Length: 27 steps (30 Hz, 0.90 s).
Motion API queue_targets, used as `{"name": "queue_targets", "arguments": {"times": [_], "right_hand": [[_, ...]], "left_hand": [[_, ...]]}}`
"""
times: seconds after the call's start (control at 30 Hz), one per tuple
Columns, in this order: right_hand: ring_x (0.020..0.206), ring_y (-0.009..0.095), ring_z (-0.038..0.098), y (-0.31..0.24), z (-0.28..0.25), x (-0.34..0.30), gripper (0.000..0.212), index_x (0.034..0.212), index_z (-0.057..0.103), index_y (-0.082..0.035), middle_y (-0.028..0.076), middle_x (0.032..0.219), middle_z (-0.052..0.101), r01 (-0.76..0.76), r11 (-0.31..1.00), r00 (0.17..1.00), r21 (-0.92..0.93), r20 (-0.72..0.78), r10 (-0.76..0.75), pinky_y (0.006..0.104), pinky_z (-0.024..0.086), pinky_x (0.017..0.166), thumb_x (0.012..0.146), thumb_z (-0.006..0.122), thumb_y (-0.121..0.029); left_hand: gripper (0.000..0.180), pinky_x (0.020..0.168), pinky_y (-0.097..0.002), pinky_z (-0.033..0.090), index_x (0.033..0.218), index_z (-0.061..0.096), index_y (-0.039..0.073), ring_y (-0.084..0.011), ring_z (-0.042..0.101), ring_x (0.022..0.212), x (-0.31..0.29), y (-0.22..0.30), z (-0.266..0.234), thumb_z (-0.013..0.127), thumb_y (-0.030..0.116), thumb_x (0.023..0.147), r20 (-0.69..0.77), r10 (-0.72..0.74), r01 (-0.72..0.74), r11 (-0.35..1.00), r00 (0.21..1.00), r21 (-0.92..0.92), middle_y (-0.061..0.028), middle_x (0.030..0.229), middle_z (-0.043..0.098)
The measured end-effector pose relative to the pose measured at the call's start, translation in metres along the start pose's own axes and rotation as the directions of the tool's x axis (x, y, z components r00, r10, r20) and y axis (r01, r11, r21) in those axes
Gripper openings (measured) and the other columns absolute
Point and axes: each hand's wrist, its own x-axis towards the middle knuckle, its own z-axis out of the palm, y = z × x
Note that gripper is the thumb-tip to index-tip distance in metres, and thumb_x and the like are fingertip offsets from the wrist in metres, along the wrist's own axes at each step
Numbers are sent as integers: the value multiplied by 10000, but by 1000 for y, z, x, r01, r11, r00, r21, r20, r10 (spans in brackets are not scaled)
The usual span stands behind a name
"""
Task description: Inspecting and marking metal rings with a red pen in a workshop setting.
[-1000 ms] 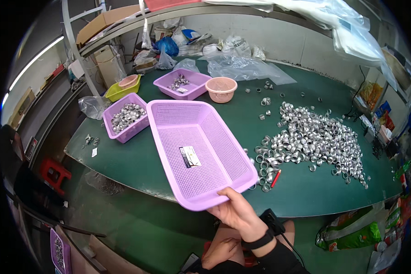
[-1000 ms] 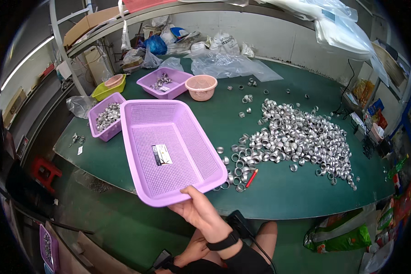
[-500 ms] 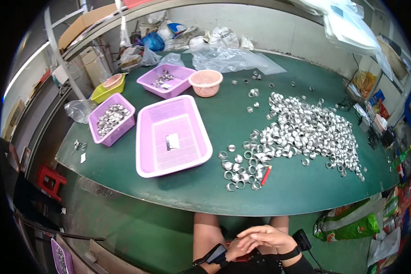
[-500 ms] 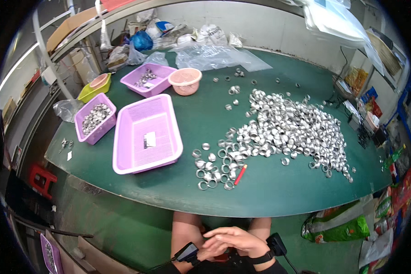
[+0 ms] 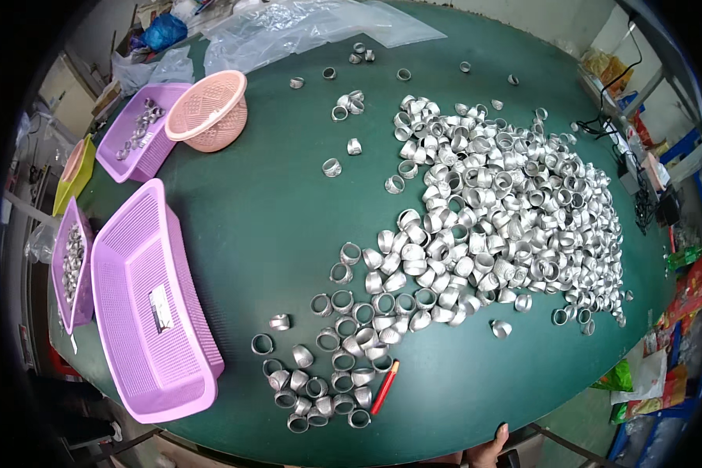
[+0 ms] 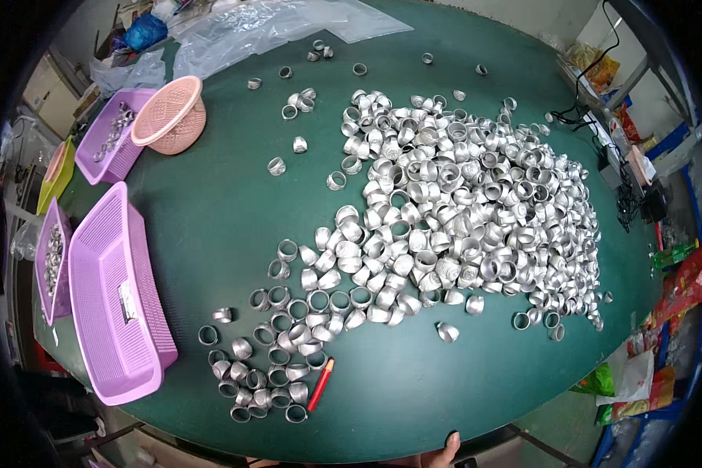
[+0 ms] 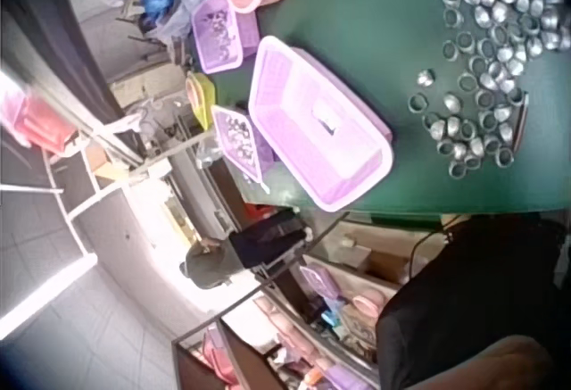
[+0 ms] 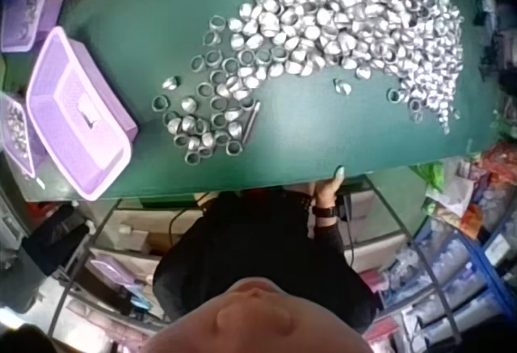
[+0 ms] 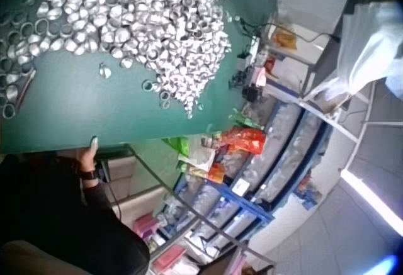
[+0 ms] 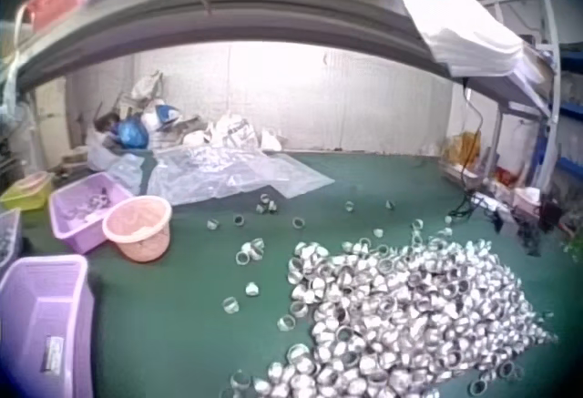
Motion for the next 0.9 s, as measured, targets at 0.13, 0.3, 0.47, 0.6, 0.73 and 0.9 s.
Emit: {"name": "queue_targets", "arguments": {"times": [0.13, 0.3, 0.47, 0.6, 0.73, 0.9], "right_hand": [[949, 210, 458, 28, -49, 35, 545, 1125, 398, -72, 64, 1047, 472, 70, 992, 985, -105, 162, -52, 342, 372, 802, 768, 341, -479], [897, 201, 479, 19, -27, 20, 524, 1083, 429, -47, 59, 985, 501, 94, 993, 967, -70, 245, -74, 318, 387, 770, 764, 379, -460], [891, 180, 483, 18, -3, 26, 454, 1022, 462, -34, 44, 970, 507, 268, 962, 908, 49, 321, -269, 310, 391, 763, 766, 435, -407], [905, 172, 480, 1, 6, 25, 407, 995, 477, -44, 35, 982, 503, 211, 967, 868, 141, 429, -252, 321, 399, 758, 772, 444, -383], [769, 168, 497, 3, -31, 57, 439, 916, 510, -56, 55, 844, 537, -12, 987, 704, 162, 702, -107, 292, 403, 660, 783, 431, -466], [739, 147, 482, 94, -147, 110, 374, 946, 489, -88, 35, 827, 530, -314, 941, 922, -128, 197, 335, 279, 371, 634, 821, 388, -425]], "left_hand": [[290, 845, -373, 349, 943, 542, 36, -258, 465, 989, 9, -14, -7, 410, 249, 799, -2, -21, 21, 999, 1000, 33, -134, 1028, 513], [296, 864, -381, 334, 947, 540, 33, -264, 455, 1002, 6, -24, 3, 412, 255, 798, -28, -22, 25, 995, 999, 98, -135, 1040, 507], [303, 882, -389, 319, 951, 538, 30, -270, 446, 1015, -6, -44, 18, 413, 260, 798, -64, -12, 27, 971, 998, 236, -137, 1053, 501], [309, 897, -396, 307, 954, 536, 28, -275, 438, 1025, -62, -43, 2, 414, 264, 797, 241, 223, -295, 900, 945, 322, -138, 1063, 497], [231, 841, -355, 353, 932, 557, 64, -269, 485, 965, -142, -63, -63, 529, 199, 747, -233, 455, -476, 879, 859, -37, -113, 997, 539], [153, 711, -334, 411, 847, 552, 6, -260, 539, 803, -194, -182, -10, 540, 109, 734, -448, -622, 269, 730, 642, -628, -147, 864, 571]]}}
